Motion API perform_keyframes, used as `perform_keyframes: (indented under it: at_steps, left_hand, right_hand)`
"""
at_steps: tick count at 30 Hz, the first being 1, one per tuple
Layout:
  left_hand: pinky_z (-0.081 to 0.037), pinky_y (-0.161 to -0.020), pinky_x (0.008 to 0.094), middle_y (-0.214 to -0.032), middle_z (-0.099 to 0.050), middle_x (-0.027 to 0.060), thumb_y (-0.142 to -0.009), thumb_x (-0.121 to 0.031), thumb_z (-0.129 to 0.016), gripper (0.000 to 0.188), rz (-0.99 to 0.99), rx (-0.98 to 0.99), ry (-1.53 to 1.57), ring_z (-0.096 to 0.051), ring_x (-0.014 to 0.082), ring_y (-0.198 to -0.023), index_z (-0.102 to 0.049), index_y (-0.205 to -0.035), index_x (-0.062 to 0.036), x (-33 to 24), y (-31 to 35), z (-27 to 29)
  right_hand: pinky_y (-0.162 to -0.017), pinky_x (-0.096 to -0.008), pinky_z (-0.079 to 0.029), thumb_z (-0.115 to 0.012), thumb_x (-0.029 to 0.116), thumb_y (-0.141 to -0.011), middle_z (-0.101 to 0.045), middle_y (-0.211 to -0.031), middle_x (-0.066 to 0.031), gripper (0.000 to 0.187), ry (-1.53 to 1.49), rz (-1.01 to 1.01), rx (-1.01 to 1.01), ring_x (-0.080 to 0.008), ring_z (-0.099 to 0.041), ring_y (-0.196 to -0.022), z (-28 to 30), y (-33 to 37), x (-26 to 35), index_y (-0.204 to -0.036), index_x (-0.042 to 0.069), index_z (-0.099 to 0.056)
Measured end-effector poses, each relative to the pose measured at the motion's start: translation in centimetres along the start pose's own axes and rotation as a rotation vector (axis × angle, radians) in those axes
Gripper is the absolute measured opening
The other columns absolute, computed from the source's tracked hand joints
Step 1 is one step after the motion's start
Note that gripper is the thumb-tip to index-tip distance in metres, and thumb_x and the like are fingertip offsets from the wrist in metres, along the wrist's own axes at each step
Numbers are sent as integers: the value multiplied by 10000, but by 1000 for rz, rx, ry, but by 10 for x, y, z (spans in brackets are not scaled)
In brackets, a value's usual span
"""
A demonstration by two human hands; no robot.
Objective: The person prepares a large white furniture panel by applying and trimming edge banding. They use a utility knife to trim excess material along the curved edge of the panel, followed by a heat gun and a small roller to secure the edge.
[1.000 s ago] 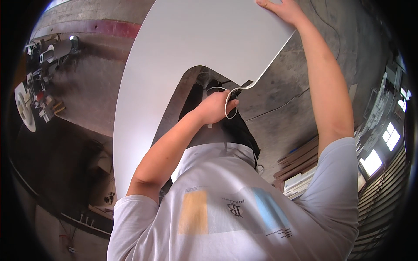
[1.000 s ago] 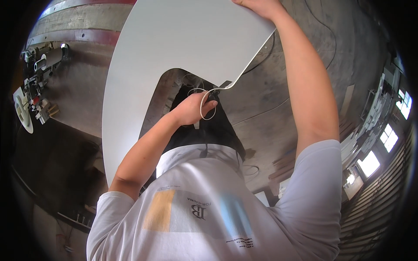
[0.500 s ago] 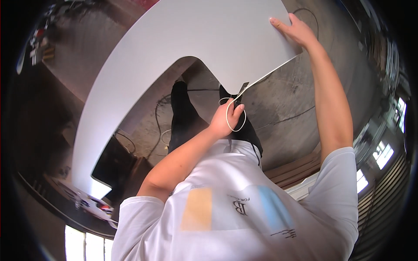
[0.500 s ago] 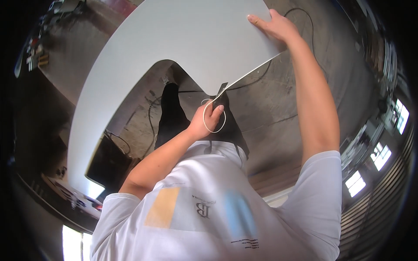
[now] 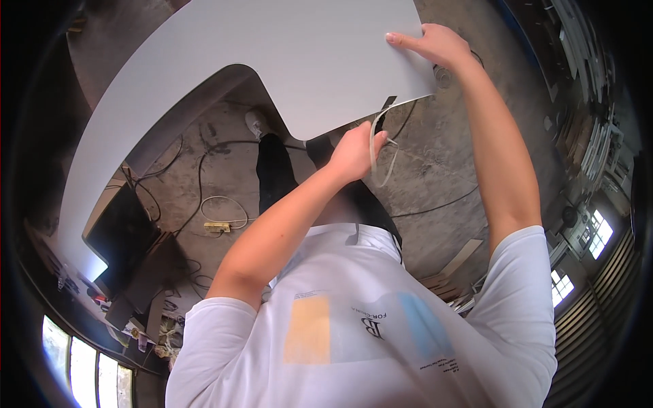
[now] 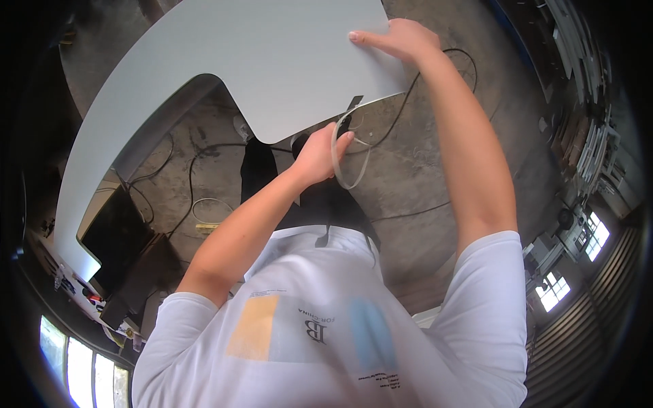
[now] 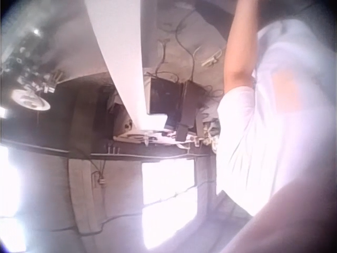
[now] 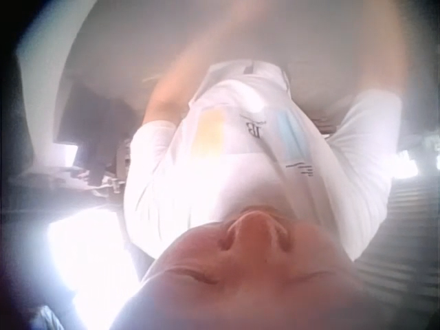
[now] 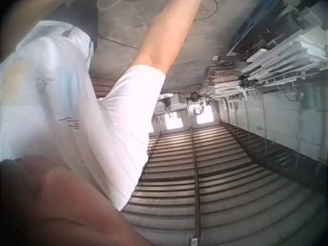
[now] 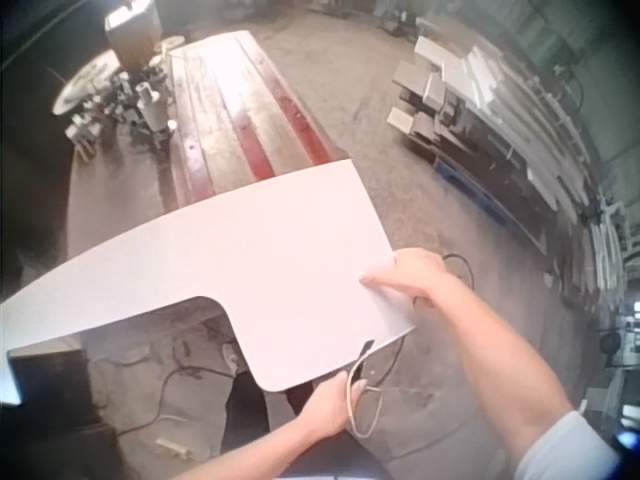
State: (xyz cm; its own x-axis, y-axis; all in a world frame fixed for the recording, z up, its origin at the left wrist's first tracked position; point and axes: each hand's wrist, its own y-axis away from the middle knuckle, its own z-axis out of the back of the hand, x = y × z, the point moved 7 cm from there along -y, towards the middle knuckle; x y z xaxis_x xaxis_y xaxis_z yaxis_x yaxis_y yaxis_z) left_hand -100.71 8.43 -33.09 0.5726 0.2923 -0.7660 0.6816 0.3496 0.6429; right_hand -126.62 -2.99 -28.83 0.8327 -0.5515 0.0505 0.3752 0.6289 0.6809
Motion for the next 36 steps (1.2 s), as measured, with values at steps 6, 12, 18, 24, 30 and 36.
perform_keyframes:
  at_steps: [6,12,18,24,30,36]
  left_hand:
    - [-497,-603,455,-676,-594,176,-1074,-373,-580,444,-91,-123,-18,-607,325,-575,-502,-896,26,-37,-49,-50]
    - [-541,-813,541,-910,-709,288,-1037,-336,-569,406,-154,-15,-65,-685,486,-900,-638,-1001,63,-82,-102,-131]
    - [-564,-921,542,-1103,-736,282,-1012,-345,-561,396,-8,88,-395,-715,431,-1071,-688,-1108,18,-23,-91,-93]
    - [-553,-905,544,-1080,-739,265,-1025,-479,-565,483,285,-84,-572,-699,451,-1055,-676,-1115,-17,102,57,35]
    - [-548,-815,519,-934,-736,228,-1079,-474,-495,469,499,-387,-527,-715,426,-919,-659,-1059,-35,151,204,94]
    - [-516,-909,506,-1073,-734,231,-1086,-483,-451,471,440,-546,34,-675,445,-1082,-654,-1074,-58,193,247,96]
  right_hand:
    - [-928,-406,-554,-606,970,-693,-777,-1092,-162,1103,2,22,52,-304,-748,-1057,-1,2,2,-1166,-15,-760]
    - [-940,-416,-555,-584,983,-701,-775,-1136,-159,1123,25,-2,49,-307,-742,-1083,5,1,-2,-1206,-7,-745]
    - [-938,-416,-553,-601,885,-803,-774,-1147,-158,956,-123,94,-52,-317,-734,-1089,-4,2,-16,-1245,48,-736]
    - [-930,-362,-555,-759,587,-896,-777,-1160,-108,636,-656,151,-240,-230,-729,-1076,-60,7,-76,-1250,61,-705]
    - [-886,-323,-551,-792,351,-968,-733,-1133,-79,452,-850,10,-747,-169,-678,-949,-77,96,-90,-1287,50,-683]
    - [-760,-291,-521,-672,252,-1047,-732,-928,-39,257,-988,304,-540,-122,-648,-817,-89,149,31,-1159,35,-752]
